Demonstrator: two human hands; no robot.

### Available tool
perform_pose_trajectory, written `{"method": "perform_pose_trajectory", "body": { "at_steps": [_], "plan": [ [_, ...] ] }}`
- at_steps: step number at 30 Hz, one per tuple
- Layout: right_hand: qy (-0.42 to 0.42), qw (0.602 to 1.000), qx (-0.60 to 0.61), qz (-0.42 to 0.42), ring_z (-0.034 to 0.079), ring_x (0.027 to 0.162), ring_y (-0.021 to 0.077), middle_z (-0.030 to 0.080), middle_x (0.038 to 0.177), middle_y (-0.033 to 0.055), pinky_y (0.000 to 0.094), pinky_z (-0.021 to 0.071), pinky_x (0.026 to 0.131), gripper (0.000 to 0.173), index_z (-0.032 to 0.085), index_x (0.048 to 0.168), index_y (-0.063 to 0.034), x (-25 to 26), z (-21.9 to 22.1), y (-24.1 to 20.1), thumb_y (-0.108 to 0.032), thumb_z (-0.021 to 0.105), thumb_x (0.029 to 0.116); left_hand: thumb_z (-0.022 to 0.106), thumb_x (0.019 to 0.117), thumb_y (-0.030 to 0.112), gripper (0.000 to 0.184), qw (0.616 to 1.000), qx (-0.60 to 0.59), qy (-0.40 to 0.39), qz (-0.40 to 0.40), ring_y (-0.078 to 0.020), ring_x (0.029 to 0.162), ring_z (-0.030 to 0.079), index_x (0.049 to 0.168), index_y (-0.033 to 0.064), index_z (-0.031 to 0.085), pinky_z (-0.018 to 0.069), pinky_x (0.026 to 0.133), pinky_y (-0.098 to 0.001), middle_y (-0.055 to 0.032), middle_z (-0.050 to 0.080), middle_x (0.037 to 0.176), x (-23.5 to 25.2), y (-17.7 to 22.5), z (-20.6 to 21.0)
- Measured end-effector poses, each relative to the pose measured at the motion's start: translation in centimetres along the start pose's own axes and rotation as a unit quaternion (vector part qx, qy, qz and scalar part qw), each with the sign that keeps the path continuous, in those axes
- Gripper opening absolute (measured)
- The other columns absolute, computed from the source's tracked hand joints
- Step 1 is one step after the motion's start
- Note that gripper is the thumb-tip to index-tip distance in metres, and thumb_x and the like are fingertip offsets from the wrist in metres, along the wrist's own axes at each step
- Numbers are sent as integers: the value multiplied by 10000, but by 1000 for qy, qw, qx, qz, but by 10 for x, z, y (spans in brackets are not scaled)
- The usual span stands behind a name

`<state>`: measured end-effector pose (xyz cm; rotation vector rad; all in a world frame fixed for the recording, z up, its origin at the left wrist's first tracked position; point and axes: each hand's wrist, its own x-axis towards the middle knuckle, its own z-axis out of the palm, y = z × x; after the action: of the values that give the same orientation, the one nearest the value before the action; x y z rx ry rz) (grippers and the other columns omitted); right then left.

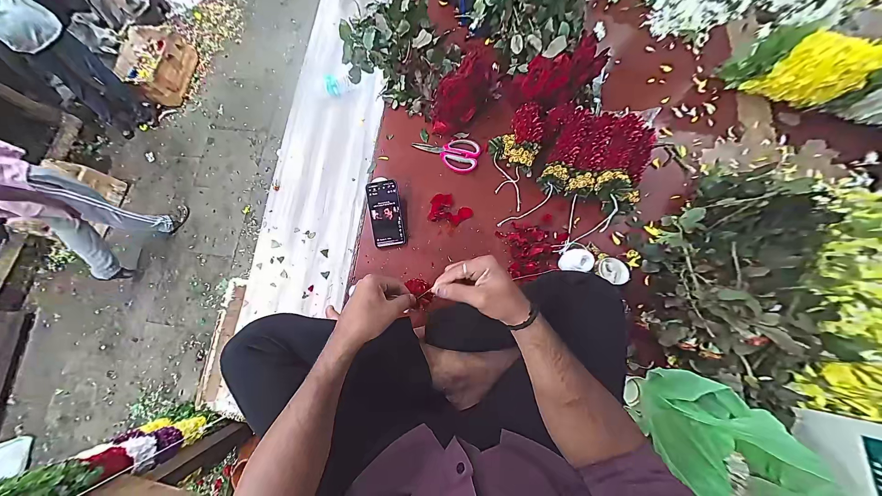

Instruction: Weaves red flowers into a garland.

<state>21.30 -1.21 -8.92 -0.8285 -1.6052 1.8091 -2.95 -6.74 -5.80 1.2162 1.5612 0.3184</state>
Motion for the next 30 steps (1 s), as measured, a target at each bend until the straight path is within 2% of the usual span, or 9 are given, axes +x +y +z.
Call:
{"method": "perform_pose_trajectory", "body": {
  "at_steps": [4, 8, 14, 19, 20, 22, 25, 27, 30],
  "plan": [
    [54, 996, -23, 60, 671, 691, 117, 748, 815, 59, 307, 574, 647, 74, 789, 916, -34, 0, -22, 11, -87, 737, 920, 734, 931, 306, 147, 998, -2, -50, 24, -48, 713, 689, 896, 178, 799, 596, 698, -318, 59, 750, 805, -1, 7, -7],
    [-14, 998, -15, 59, 697, 744, 103, 761, 848, 55, 301, 601, 721, 78, 791, 923, -22, -2, -20, 7, -69, 730, 910, 756, 912, 362, 199, 999, 19, -36, -16, -60, 619, 627, 828, 186, 796, 535, 610, -344, 52, 708, 711, 4, 2, -14],
    [-68, 994, -31, 80, 661, 707, 51, 740, 799, 12, 252, 567, 685, 116, 789, 904, -45, 0, -7, 11, -127, 716, 941, 820, 861, 375, 176, 995, 71, -7, -66, -103, 682, 681, 857, 201, 791, 583, 681, -434, 38, 733, 759, 4, -10, -27],
    [-87, 987, -42, 130, 619, 659, 46, 714, 756, 4, 246, 533, 651, 119, 785, 912, -48, 6, -13, 16, -140, 716, 946, 792, 869, 356, 168, 993, 88, 28, -71, -141, 672, 678, 825, 196, 771, 567, 657, -488, 22, 722, 735, 0, -8, -29],
    [-90, 983, -47, 150, 603, 645, 64, 698, 747, 15, 261, 522, 637, 129, 775, 920, -39, 10, -19, 17, -141, 704, 951, 784, 864, 357, 168, 992, 96, 40, -76, -151, 680, 681, 814, 198, 766, 563, 661, -509, 21, 722, 733, -1, -8, -27],
    [-73, 972, -109, 197, 671, 755, 127, 731, 853, 54, 343, 576, 741, 155, 764, 991, -42, 25, -40, 22, -160, 663, 989, 765, 863, 363, 166, 989, 109, 41, -87, -166, 705, 683, 805, 208, 764, 554, 672, -537, 22, 717, 740, -2, -8, -23],
    [21, 914, -323, 245, 713, 974, 218, 754, 1041, 66, 511, 571, 900, 175, 770, 1094, -125, 64, -86, 62, -139, 638, 980, 743, 860, 392, 178, 989, 115, 14, -96, -151, 720, 677, 814, 221, 765, 549, 700, -525, 38, 716, 754, -2, -12, -18],
    [76, 862, -427, 262, 690, 1066, 311, 735, 1116, 116, 604, 533, 933, 245, 754, 1144, -120, 87, -111, 91, -104, 628, 934, 728, 862, 394, 190, 989, 116, -4, -92, -151, 716, 672, 819, 213, 767, 551, 703, -514, 36, 710, 747, 0, -15, -14],
    [89, 823, -500, 254, 645, 1148, 356, 681, 1210, 139, 630, 525, 938, 290, 743, 1175, -130, 116, -129, 120, -126, 689, 890, 708, 862, 412, 208, 986, 123, -29, -107, -149, 702, 663, 799, 219, 754, 538, 689, -508, 41, 694, 725, 6, -17, -10]
  ]
}}
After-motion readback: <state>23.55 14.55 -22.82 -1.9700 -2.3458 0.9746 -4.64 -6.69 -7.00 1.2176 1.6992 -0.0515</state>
